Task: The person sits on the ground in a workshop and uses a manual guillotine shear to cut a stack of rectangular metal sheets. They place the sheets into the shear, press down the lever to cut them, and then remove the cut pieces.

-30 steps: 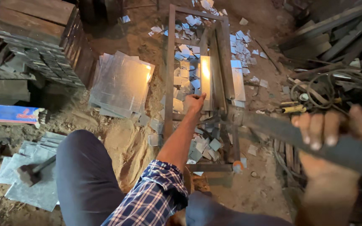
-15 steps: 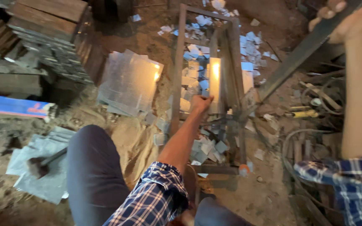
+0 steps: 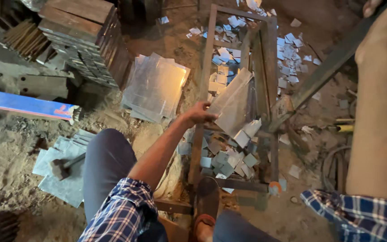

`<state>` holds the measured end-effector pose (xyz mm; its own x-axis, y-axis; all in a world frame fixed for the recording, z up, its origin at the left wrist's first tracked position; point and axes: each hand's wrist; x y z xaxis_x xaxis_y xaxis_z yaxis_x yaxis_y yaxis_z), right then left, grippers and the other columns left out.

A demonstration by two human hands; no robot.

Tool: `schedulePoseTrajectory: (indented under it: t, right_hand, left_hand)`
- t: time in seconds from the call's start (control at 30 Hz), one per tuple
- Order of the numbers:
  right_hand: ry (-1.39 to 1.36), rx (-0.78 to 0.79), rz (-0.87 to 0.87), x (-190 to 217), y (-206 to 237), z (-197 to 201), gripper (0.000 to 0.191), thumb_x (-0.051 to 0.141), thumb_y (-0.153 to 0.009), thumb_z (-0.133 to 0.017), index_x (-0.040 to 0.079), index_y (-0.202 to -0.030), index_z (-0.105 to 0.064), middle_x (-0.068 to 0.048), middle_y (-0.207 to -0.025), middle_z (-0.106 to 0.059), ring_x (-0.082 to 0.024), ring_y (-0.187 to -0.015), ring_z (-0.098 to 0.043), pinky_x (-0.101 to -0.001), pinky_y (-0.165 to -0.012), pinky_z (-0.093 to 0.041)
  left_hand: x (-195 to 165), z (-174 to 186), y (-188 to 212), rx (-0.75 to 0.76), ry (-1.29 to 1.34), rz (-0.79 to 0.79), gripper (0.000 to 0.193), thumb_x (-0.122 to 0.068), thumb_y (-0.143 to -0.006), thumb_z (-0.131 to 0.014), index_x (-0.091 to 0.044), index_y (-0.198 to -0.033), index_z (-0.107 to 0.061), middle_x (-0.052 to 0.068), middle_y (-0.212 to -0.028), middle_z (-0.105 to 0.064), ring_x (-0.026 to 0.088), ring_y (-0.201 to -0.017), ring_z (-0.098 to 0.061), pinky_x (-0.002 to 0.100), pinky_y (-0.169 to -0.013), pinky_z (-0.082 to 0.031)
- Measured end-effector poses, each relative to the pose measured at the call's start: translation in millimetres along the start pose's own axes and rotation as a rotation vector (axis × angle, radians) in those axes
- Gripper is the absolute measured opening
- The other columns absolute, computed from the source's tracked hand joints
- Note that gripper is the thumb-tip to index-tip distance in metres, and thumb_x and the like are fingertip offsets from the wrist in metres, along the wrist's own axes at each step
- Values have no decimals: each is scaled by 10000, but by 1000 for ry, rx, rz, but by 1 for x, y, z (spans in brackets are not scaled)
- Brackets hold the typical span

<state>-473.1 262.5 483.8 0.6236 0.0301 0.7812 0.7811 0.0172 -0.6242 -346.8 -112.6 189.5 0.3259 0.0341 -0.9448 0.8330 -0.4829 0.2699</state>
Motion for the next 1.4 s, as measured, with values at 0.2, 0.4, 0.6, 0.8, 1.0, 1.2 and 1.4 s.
schedulePoseTrajectory:
  t: [0.2,0.4,0.6,0.8,1.0,1.2,1.4]
  right_hand:
    - [-16,-149,-154,11,-5,-15,452,303,-1242,-352,121,-850,-485,-48,-741,-451,-196,-670,-416,-378,-702,-346]
    - [-23,-180,-254,17,-4,-24,423,298,-1205,-375,130,-833,-486,-34,-720,-442,-183,-641,-404,-373,-674,-343]
    - [-19,-176,-301,12,-4,-25,395,294,-1168,-397,138,-817,-486,-20,-699,-433,-169,-611,-392,-367,-645,-341]
    - [-23,-180,-326,13,-7,-29,367,290,-1131,-420,147,-800,-487,-6,-678,-425,-155,-582,-380,-362,-616,-339]
    - [-24,-178,-333,15,-11,-36,340,285,-1094,-442,155,-783,-488,8,-657,-416,-141,-553,-367,-356,-587,-337]
    - [-46,-197,-338,10,-12,-35,348,276,-1081,-480,155,-755,-481,6,-637,-409,-147,-537,-368,-354,-554,-304]
    - [-42,-191,-342,6,-8,-26,373,284,-1086,-474,147,-740,-456,-4,-633,-401,-155,-540,-353,-351,-561,-297]
  left_hand:
    - [22,-8,4,-188,831,27,469,-203,-877,-742,-66,-1298,-587,84,-1132,-708,242,-950,-700,446,-782,-596]
    - [46,-30,-7,-310,861,-146,440,-97,-959,-683,-15,-1381,-584,131,-1258,-699,279,-1072,-704,442,-912,-598]
    - [42,-18,-22,-557,418,-217,383,-63,-953,-668,-89,-1316,-546,58,-1179,-706,176,-1041,-677,349,-902,-559]
    - [-2,12,-45,-570,284,-61,290,-113,-916,-737,33,-1152,-655,128,-1009,-715,211,-820,-693,403,-662,-599]
    - [-31,27,-55,-650,210,-42,254,-54,-830,-731,20,-1073,-716,106,-965,-744,191,-792,-711,369,-649,-594]
    - [-42,37,-61,-717,-50,0,291,-148,-806,-730,35,-1032,-738,113,-936,-740,197,-815,-669,398,-676,-535]
    - [-55,35,-59,-805,-204,88,386,-284,-806,-754,-48,-1111,-752,139,-1050,-771,271,-946,-730,422,-817,-559]
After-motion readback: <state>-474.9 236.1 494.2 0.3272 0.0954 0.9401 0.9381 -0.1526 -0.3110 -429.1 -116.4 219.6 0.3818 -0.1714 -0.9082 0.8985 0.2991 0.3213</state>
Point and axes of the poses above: each hand's wrist, its own y-axis away from the middle knuckle, its own z-axis out of the back of the hand, x = y × z
